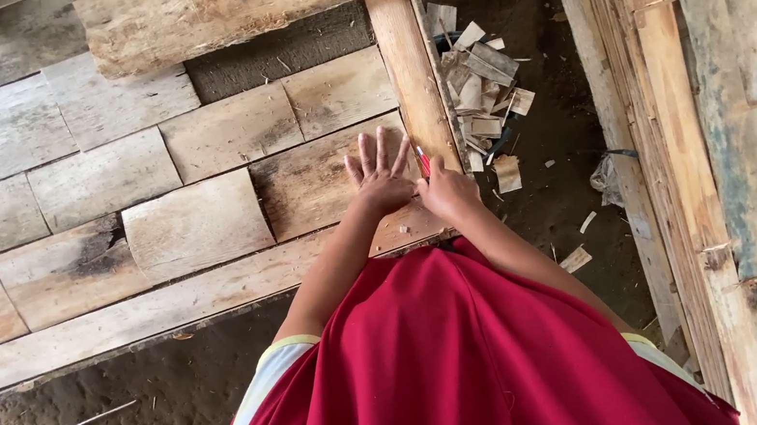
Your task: Cutting thin wood veneer sheets to size using a utility knife on a wooden workspace.
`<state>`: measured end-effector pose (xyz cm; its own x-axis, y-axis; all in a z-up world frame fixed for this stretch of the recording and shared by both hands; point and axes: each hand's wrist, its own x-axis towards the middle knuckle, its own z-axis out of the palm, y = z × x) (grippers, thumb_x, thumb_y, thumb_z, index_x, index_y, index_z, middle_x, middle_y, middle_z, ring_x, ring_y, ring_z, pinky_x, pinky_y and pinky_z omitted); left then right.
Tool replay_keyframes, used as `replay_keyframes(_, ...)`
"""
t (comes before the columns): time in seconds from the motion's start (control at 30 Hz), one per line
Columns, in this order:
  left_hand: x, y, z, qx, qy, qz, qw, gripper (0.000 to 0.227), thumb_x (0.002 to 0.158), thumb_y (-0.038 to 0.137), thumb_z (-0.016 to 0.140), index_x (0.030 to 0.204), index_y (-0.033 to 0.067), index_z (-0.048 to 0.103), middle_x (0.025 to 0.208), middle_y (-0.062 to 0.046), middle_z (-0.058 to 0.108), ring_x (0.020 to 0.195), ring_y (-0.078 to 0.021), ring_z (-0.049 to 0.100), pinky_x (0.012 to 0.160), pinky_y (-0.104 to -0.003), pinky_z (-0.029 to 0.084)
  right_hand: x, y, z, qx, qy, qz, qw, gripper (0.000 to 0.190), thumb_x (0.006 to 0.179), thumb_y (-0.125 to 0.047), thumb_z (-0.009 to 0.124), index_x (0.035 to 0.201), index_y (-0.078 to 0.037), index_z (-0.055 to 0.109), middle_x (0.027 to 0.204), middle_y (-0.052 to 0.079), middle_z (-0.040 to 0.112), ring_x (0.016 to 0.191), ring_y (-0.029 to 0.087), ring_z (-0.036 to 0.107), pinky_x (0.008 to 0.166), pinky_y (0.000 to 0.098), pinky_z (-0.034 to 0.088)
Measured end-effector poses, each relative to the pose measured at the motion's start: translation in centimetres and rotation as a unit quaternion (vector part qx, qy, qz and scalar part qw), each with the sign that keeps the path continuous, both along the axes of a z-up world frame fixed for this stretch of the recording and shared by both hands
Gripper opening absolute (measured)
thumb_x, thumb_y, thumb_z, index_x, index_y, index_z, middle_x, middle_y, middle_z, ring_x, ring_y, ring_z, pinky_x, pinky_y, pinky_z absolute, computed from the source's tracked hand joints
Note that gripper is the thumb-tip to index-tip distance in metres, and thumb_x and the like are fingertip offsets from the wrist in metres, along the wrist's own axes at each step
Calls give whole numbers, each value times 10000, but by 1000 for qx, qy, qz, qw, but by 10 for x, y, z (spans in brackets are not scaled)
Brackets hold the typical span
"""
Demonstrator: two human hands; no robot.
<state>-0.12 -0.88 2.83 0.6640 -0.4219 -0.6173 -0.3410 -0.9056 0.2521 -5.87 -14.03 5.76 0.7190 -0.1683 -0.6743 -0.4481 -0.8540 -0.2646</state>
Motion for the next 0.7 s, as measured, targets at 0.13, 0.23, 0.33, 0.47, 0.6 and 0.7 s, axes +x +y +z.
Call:
replay_keyframes(0.13, 4, 2, -27, -26, 2, -1, 1000, 908, 941, 536, 536, 1639, 453, -39, 1696, -56, -270, 1503, -427, -314, 1184, -695, -130, 1, 2, -3, 10, 15, -2, 1000, 640, 1025, -416, 366, 1489, 16, 278, 1207, 306, 683, 1177, 491, 656, 988, 613, 503)
replay_keyframes(0.23, 2, 2, -21, -19, -2, -3, 1000, 897, 941, 521, 530, 1643, 449, -25, 1700, -64, -259, 1506, -429, -309, 1183, -699, -126, 1, 3, 2, 17, 26, 6, 1000, 678, 1020, -418, 375, 1516, 30, 262, 1241, 306, 673, 1202, 481, 647, 1009, 613, 491)
replay_keyframes(0.33, -3, 5, -29, -14, -4, -9, 1000, 919, 941, 527, 553, 1638, 456, -42, 1691, -65, -279, 1498, -431, -318, 1180, -709, -118, -8, 7, 15, 24, 38, 6, 999, 695, 1015, -400, 394, 1523, 51, 248, 1249, 326, 660, 1214, 495, 633, 1014, 621, 483)
replay_keyframes(0.47, 8, 4, -40, -15, -11, -13, 1000, 890, 945, 541, 514, 1640, 446, -33, 1695, -83, -262, 1507, -444, -294, 1175, -715, -125, -21, -7, -6, 31, 46, -4, 998, 587, 1023, -380, 413, 1459, 5, 337, 1226, 317, 674, 1190, 506, 641, 991, 614, 496)
replay_keyframes(0.6, 3, 4, -42, -20, -8, -2, 1000, 883, 964, 497, 521, 1646, 430, -37, 1699, -77, -259, 1510, -440, -294, 1176, -700, -141, -33, -6, 27, 15, 14, -33, 999, 552, 1030, -408, 420, 1457, -60, 374, 1271, 305, 662, 1187, 513, 642, 1003, 604, 506)
replay_keyframes(0.7, 3, 5, -34, -27, -14, 6, 1000, 932, 948, 503, 556, 1649, 422, -53, 1708, -66, -232, 1522, -419, -273, 1190, -683, -124, -25, -26, -24, 6, -96, -43, 994, 495, 997, -338, 539, 1438, -158, 404, 1253, 300, 666, 1119, 518, 668, 941, 622, 532)
